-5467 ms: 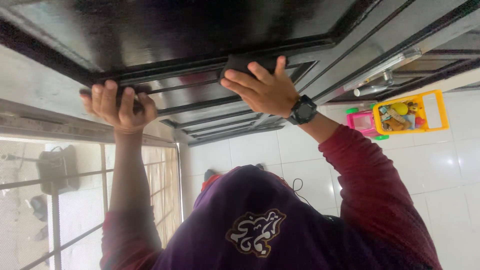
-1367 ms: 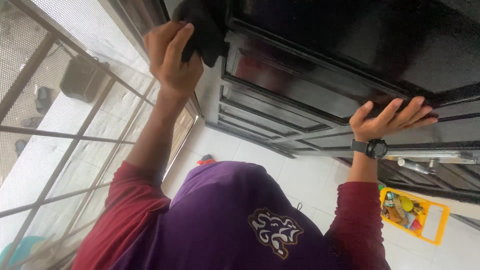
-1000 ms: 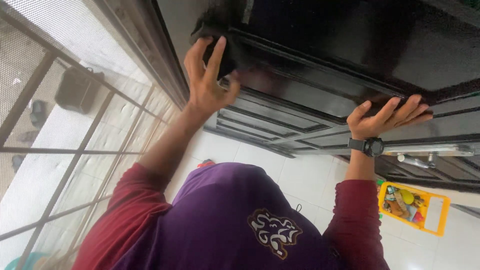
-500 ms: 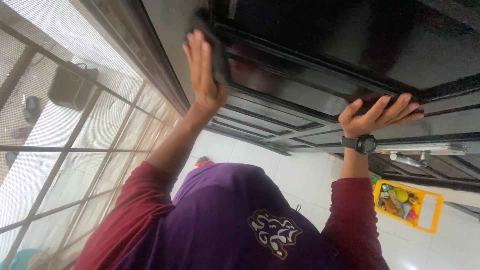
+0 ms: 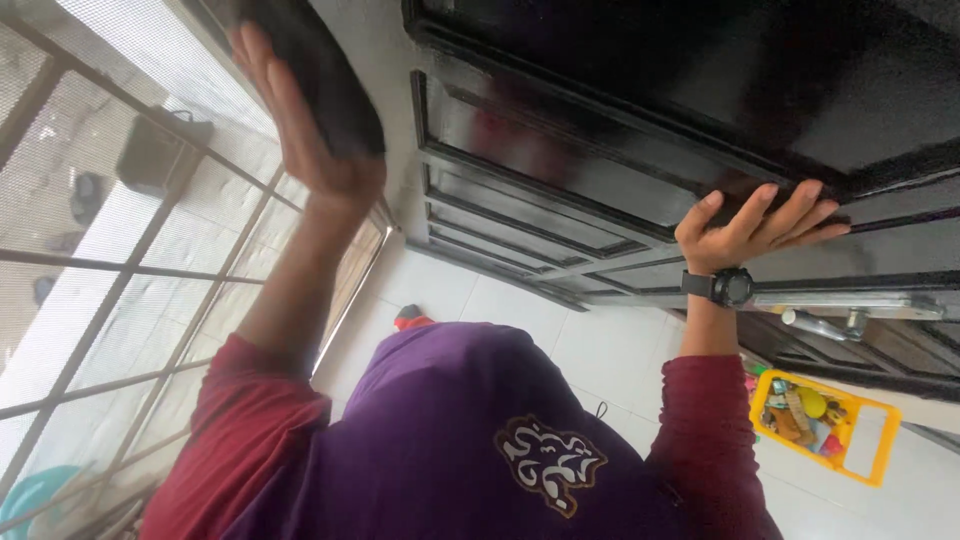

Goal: Sanding the surface of a black wooden door using a hand-held sanding block.

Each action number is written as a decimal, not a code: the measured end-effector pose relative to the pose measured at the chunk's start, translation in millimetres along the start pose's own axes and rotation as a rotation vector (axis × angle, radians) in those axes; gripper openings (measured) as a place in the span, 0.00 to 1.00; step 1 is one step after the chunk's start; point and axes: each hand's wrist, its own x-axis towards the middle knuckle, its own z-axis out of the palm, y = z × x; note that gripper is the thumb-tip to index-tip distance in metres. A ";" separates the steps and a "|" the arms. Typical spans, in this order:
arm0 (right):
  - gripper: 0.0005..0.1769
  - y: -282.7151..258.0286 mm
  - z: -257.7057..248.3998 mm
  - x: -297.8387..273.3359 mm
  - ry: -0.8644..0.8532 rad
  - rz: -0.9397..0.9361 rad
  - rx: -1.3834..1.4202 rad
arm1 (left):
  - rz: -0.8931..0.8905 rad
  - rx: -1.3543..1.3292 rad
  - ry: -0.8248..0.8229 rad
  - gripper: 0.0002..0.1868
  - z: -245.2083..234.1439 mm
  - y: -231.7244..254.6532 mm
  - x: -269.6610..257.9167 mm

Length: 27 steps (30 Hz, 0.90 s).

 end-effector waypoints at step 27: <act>0.41 -42.0 -2.6 2.0 -0.056 0.267 0.020 | -0.128 0.184 -0.696 0.44 -23.2 -26.0 9.5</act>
